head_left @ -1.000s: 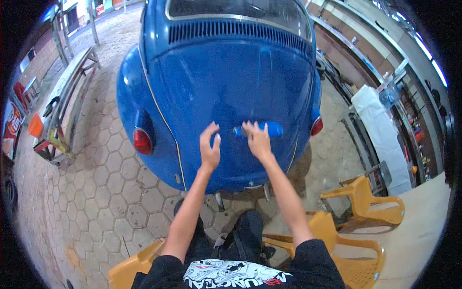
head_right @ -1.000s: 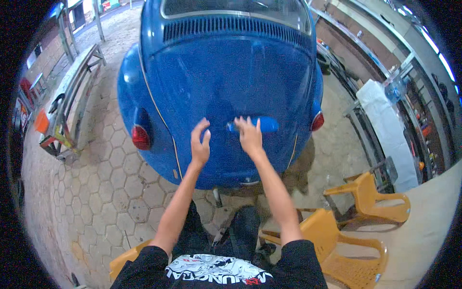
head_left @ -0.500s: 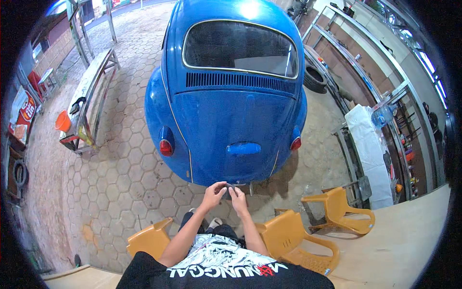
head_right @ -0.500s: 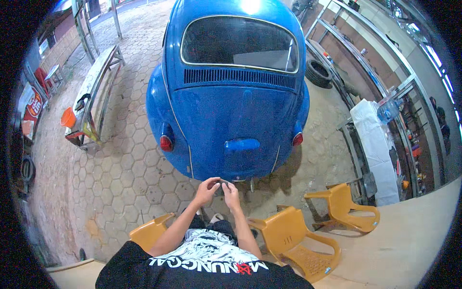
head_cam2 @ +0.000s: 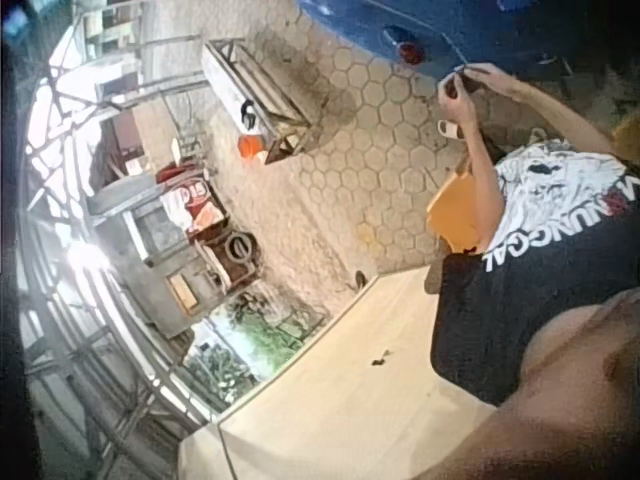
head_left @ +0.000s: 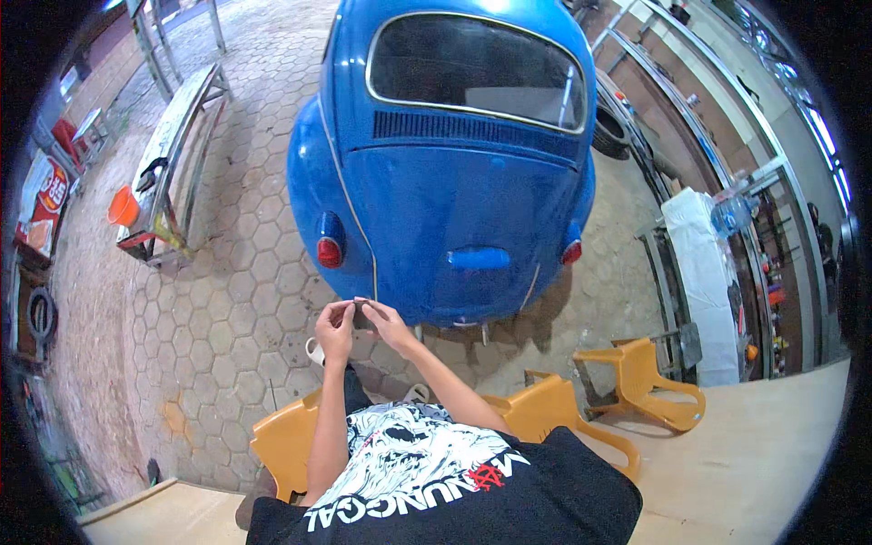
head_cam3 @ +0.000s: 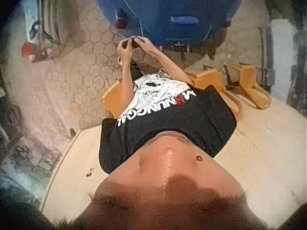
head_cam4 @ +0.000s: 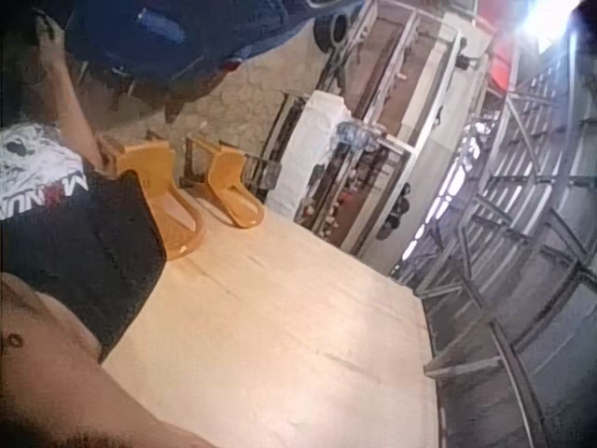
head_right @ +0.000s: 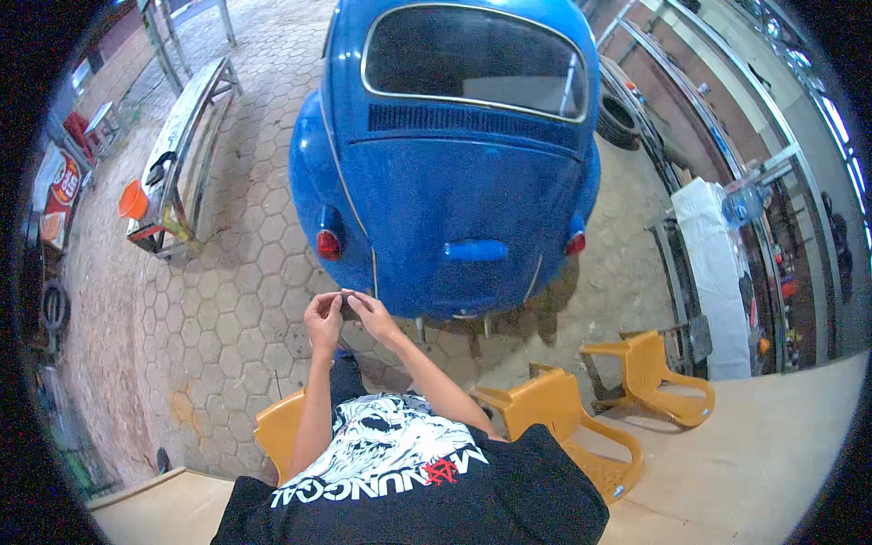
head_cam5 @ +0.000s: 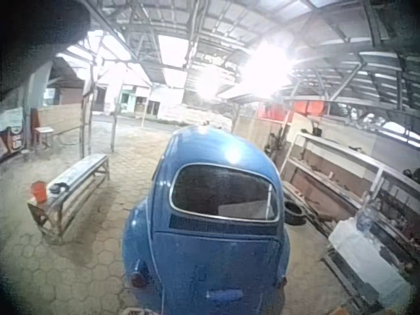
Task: The person sands the exterior panels, roof, and fenders of a car by hand using sandpaper and a sanding block, dipping the sandpaper into a bucket of water between sanding.
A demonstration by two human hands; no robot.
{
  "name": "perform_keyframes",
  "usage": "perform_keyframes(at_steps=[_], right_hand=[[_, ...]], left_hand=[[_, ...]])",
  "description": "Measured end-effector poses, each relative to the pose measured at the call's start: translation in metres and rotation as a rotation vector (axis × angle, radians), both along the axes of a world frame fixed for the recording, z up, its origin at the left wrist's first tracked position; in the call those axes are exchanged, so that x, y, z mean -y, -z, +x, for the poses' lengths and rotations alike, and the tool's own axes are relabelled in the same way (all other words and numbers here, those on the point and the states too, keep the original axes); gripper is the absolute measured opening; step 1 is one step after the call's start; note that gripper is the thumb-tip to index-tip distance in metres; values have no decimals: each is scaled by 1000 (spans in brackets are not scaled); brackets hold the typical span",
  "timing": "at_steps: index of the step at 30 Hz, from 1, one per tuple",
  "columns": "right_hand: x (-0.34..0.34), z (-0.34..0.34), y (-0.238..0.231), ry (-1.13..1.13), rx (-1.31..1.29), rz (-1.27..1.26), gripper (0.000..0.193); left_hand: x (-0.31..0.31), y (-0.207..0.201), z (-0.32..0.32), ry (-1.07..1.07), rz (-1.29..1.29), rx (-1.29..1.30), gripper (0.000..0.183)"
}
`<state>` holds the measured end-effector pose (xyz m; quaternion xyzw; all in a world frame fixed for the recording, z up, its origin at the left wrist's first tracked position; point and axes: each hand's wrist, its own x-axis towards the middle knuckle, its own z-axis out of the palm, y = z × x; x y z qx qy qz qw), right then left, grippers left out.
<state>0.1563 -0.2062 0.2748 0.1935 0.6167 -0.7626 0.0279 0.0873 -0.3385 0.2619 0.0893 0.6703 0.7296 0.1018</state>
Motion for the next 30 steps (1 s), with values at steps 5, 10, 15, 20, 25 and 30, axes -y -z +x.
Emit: perform_keyframes(at_steps=[5,10,15,20,25,30], right_hand=[[39,-61,20,-67,67,-448,51],[68,-168,10,-144,-19,-479,45],[128,-281,-25,-186,-46,-266,51],[195,-348,-16,-246,-126,-185,57],[247,-401,31,-390,-11,-59,53],[296,-474,76,-525,8,-153,41]], left_hand=[[37,-2,-62,-71,24,-26,16],[94,-10,-152,-145,-107,-84,21],[175,-2,-244,-224,-150,-183,21],[254,-7,-283,-396,-12,-29,16],[322,46,-290,-622,-51,33,18],[360,59,-302,-775,-109,125,17]])
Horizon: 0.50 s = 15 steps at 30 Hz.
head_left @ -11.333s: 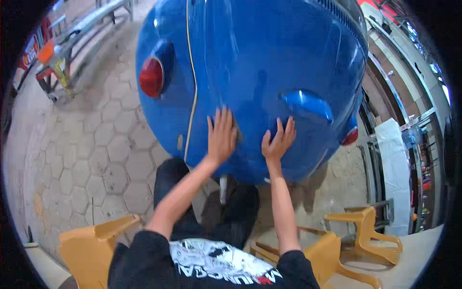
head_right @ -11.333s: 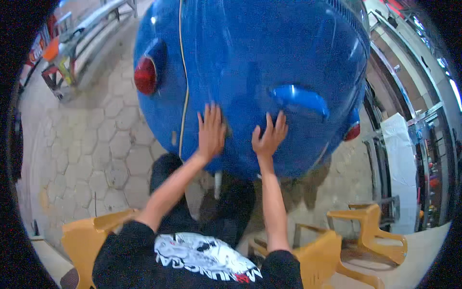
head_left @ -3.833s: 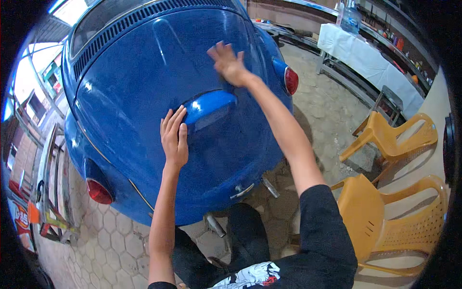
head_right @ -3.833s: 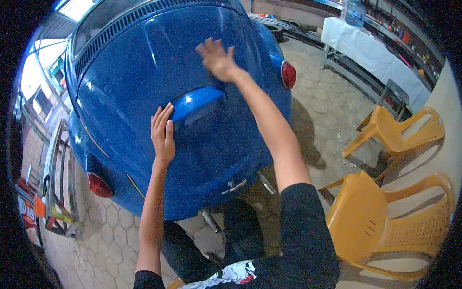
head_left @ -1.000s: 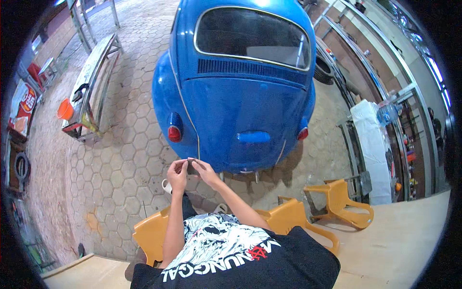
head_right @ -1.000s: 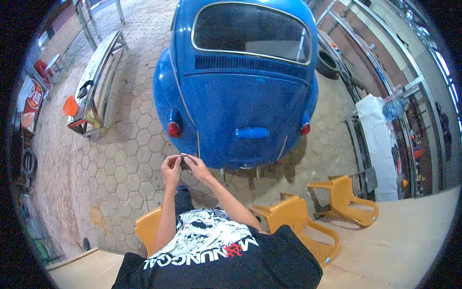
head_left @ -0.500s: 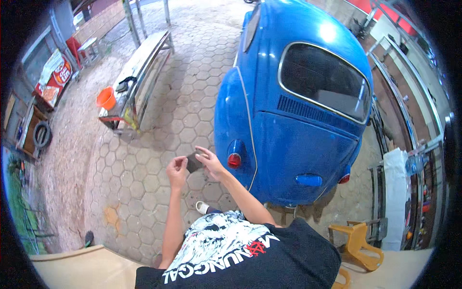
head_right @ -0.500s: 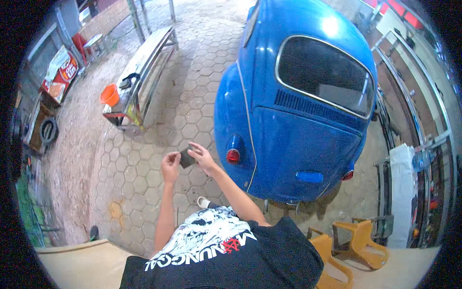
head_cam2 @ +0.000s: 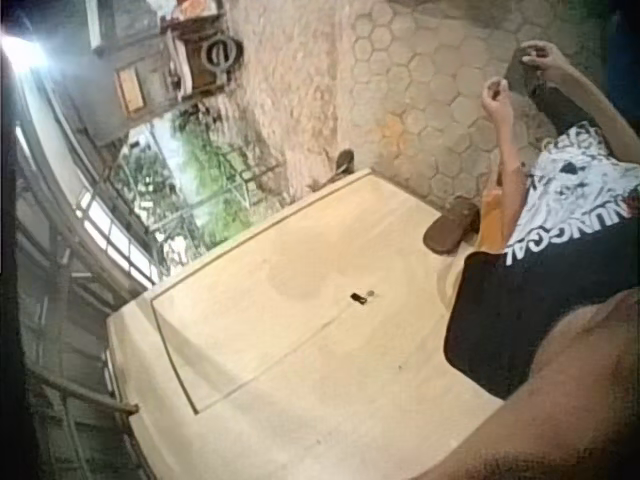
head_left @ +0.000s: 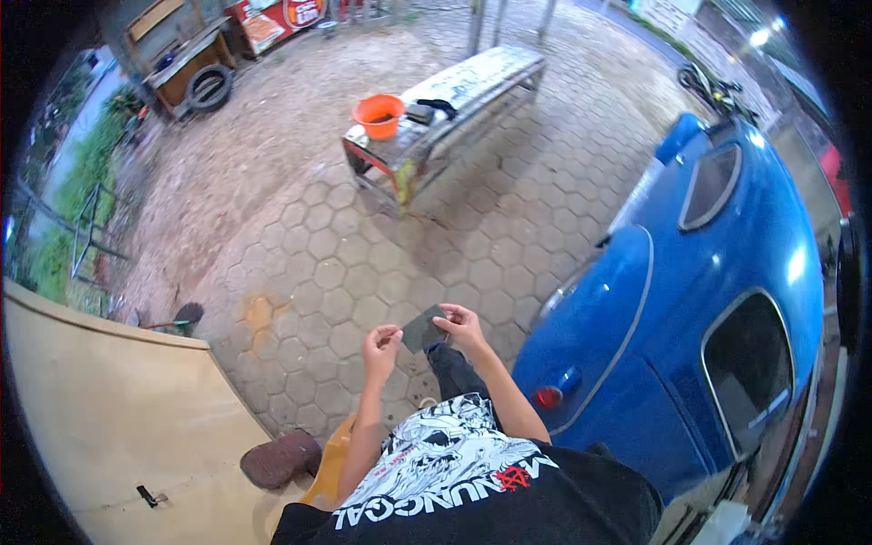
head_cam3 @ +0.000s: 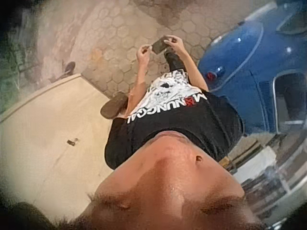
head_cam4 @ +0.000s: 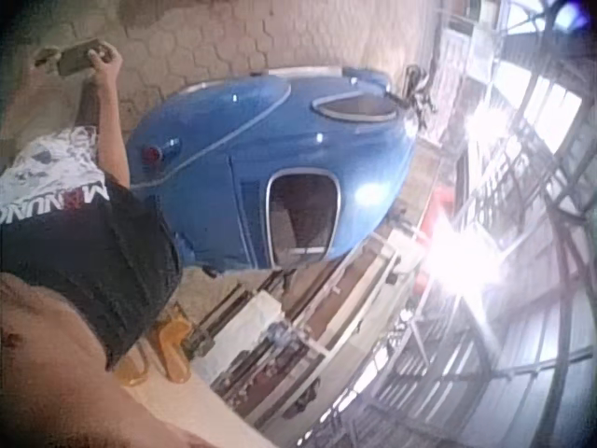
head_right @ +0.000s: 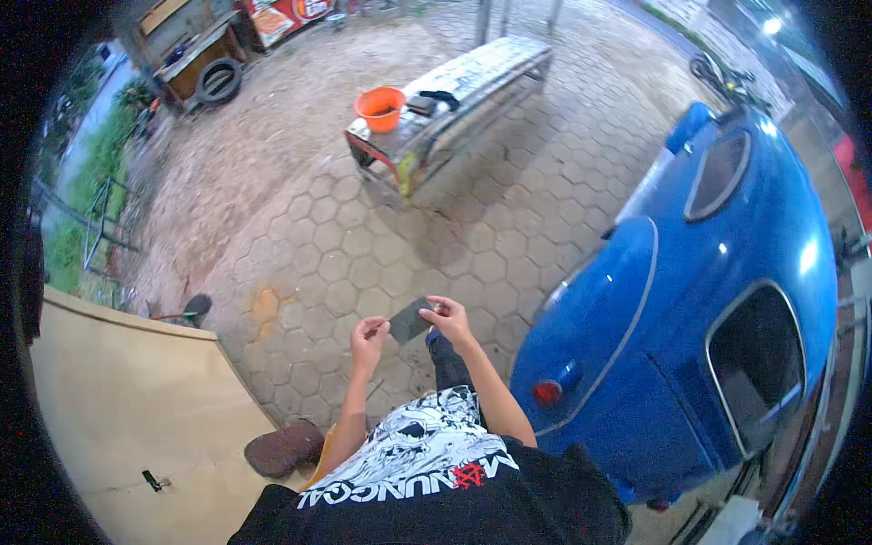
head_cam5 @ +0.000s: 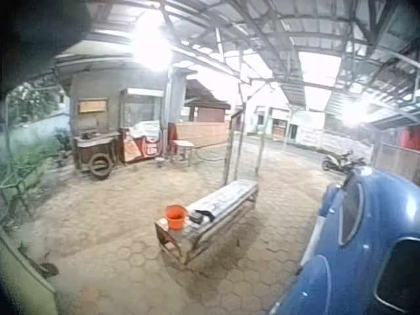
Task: The person sands the exterior panels, roof, and fenders of a car by hand using sandpaper and a sanding block, dipping the sandpaper into a bucket of water between sanding.
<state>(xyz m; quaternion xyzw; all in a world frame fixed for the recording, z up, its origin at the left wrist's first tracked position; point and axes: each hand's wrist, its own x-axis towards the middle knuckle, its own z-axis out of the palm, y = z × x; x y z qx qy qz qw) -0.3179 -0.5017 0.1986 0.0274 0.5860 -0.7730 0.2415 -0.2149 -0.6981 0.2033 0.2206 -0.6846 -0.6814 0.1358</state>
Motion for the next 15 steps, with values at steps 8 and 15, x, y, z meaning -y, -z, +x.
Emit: perform_keyframes(at_steps=[8,15], right_hand=[[95,-205,32,-112,-138,141,20],[167,-387,-5,-186,-371,354,15]], left_hand=[[82,36,-183,-19,-1,60,21],[159,19,-357,19,-52,39,28]])
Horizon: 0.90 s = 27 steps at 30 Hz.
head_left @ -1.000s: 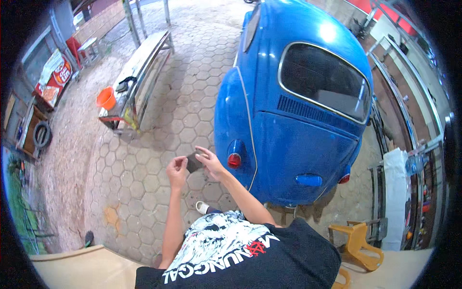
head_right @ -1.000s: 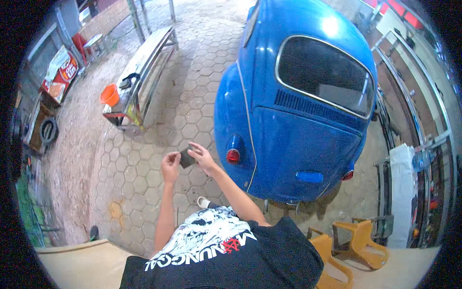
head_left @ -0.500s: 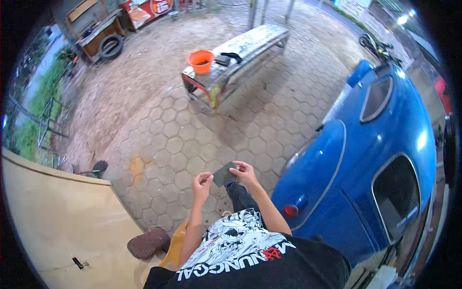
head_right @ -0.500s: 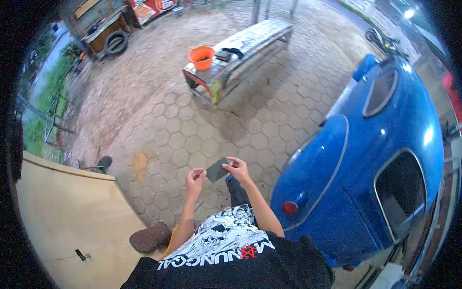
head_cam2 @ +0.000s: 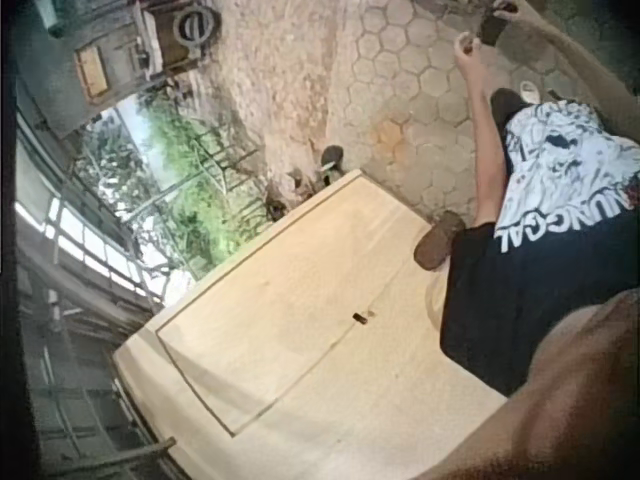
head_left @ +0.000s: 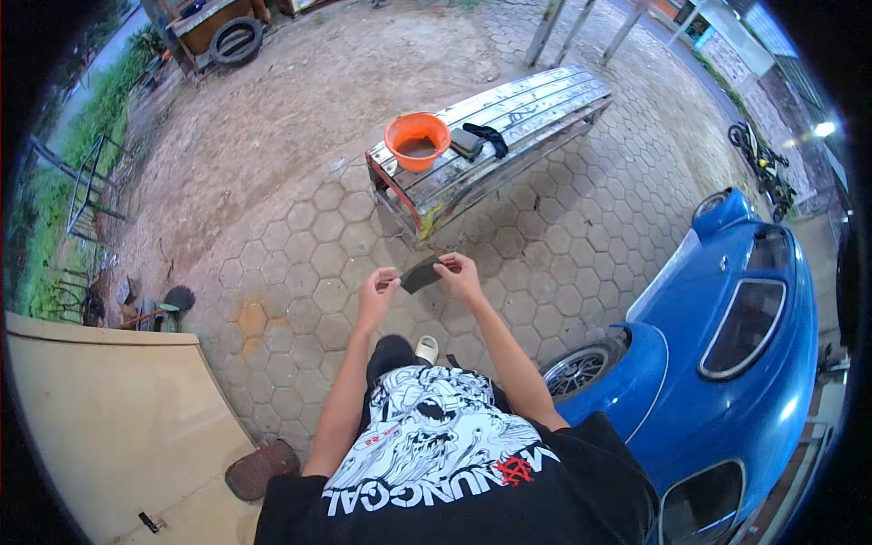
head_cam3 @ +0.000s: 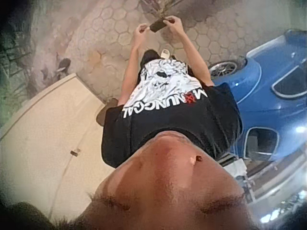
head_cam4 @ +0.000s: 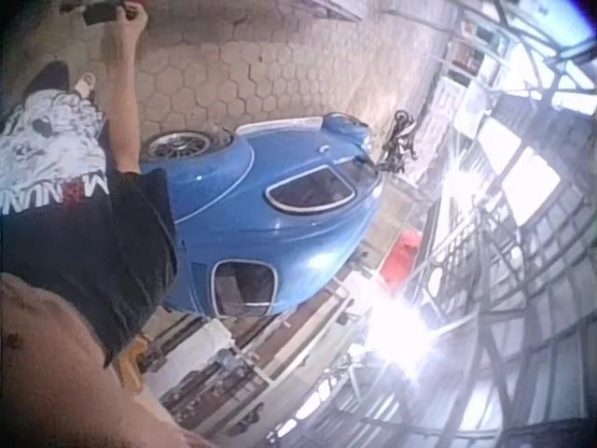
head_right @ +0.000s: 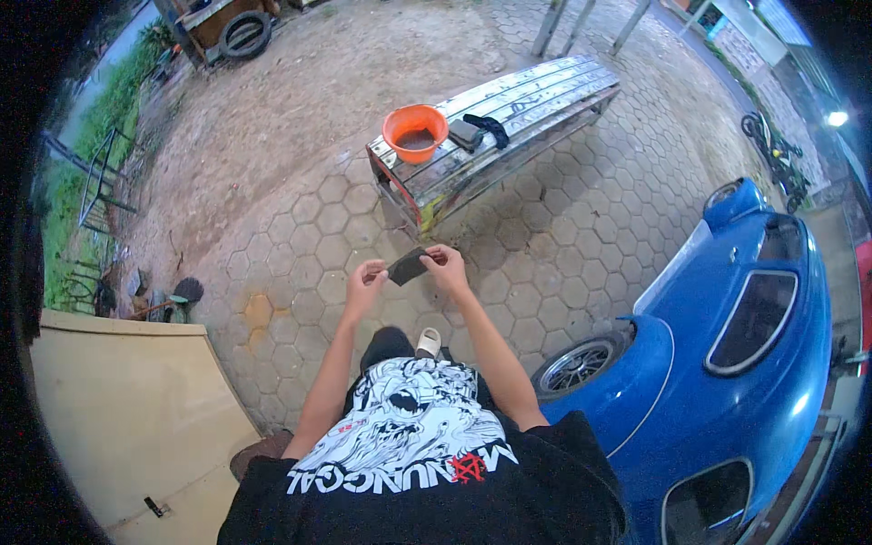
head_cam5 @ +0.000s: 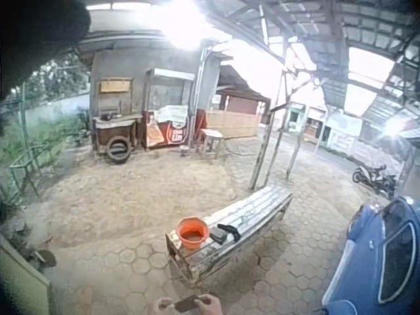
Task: The person sands the exterior panels, roof, and fenders of a car by hand using sandpaper and a sanding block, dipping the sandpaper into a bucket of water between sanding.
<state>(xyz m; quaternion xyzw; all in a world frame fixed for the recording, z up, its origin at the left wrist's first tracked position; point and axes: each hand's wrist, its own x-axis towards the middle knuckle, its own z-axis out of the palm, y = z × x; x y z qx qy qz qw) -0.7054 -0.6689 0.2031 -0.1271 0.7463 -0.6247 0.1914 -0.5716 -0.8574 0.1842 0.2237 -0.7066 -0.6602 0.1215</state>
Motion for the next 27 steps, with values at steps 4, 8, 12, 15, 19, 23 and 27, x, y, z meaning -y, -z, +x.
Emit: perform_keyframes(at_steps=[4,8,12,15,19,23,27], right_hand=[[32,-79,-1,-68,62,-71,16],[78,-152,1,-34,1,40,17],[137,-229,10,29,-5,101,13],[186,-287,40,109,-106,106,13],[210,-364,125,168,-98,221,15],[245,-405,175,116,-251,457,15],[272,-407,194,-366,-282,751,14]], left_hand=[[36,-7,-86,-16,5,-1,28],[82,8,-180,20,52,26,29],[127,38,-281,55,40,4,30],[163,76,-360,88,-22,44,33],[177,141,-451,234,-124,56,38],[203,172,-496,256,-243,98,42],[211,191,-491,202,-256,141,48]])
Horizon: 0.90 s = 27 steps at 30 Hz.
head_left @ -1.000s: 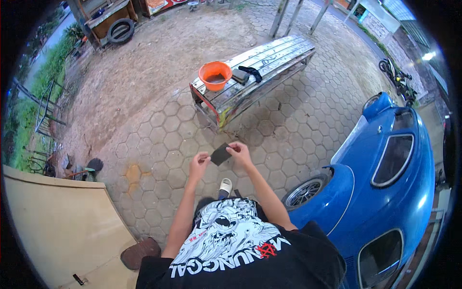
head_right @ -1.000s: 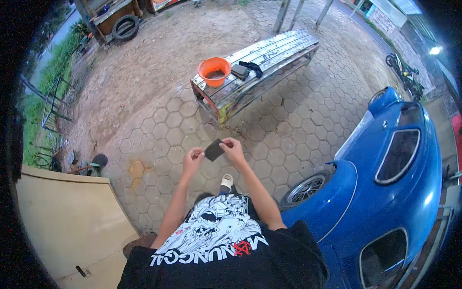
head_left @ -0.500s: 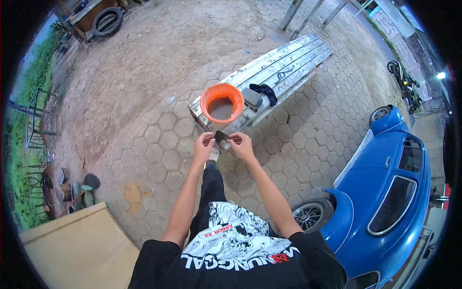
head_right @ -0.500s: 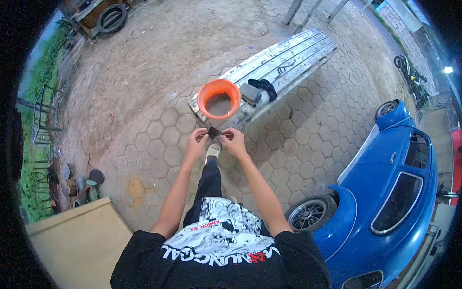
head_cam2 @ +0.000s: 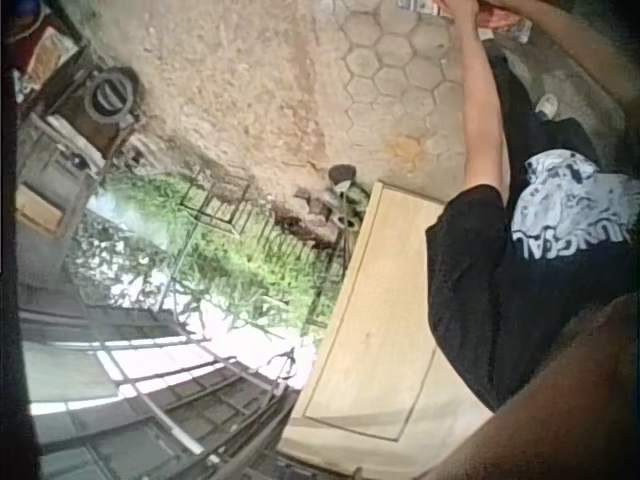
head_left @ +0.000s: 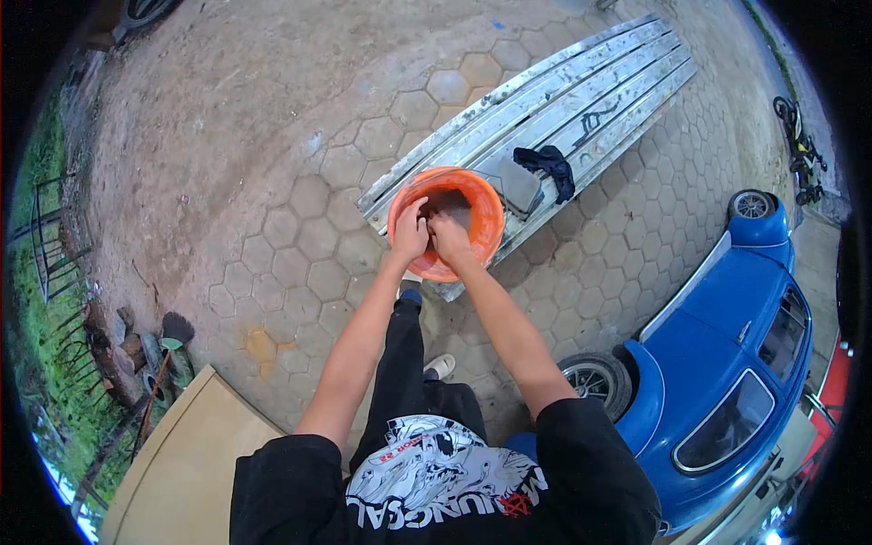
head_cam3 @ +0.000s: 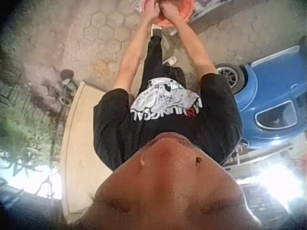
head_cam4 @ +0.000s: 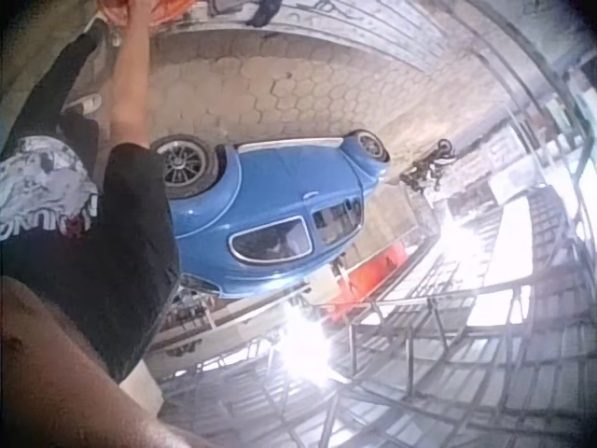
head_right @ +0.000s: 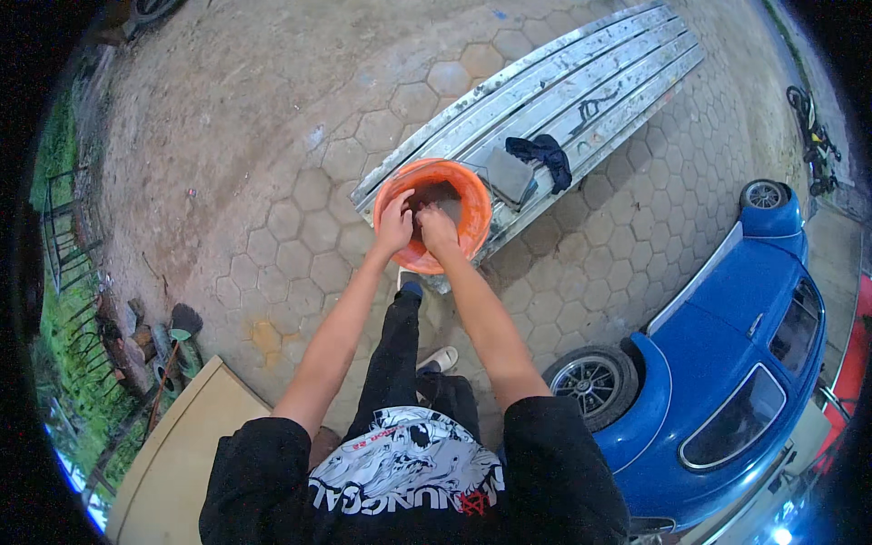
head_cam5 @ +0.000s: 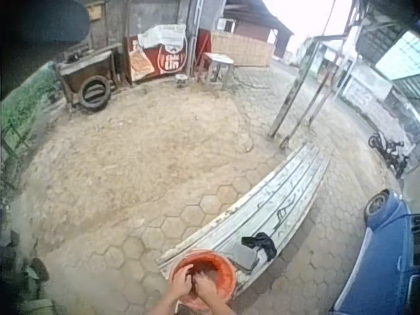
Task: The person sands the exterior panels, roof, and fenders of a car by hand using sandpaper and a sanding block, dipping the sandpaper into a bucket of water between sanding.
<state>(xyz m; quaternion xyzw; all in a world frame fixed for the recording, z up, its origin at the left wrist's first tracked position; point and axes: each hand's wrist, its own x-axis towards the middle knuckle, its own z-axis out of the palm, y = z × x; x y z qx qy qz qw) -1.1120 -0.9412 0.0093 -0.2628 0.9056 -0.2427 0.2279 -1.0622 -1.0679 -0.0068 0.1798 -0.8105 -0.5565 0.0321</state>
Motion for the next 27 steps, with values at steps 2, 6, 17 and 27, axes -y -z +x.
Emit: perform_keyframes(at_steps=[2,6,17,27], right_hand=[[-11,-6,12,-15,188,178,15],[-19,-2,14,-146,67,160,18],[-57,27,-60,804,547,-586,26],[-170,140,-129,1152,190,-963,32]], left_hand=[[-10,-6,-4,3,78,24,48],[-14,-13,0,8,211,86,49],[-33,-31,0,-97,252,83,39],[-143,-88,35,482,448,93,39]])
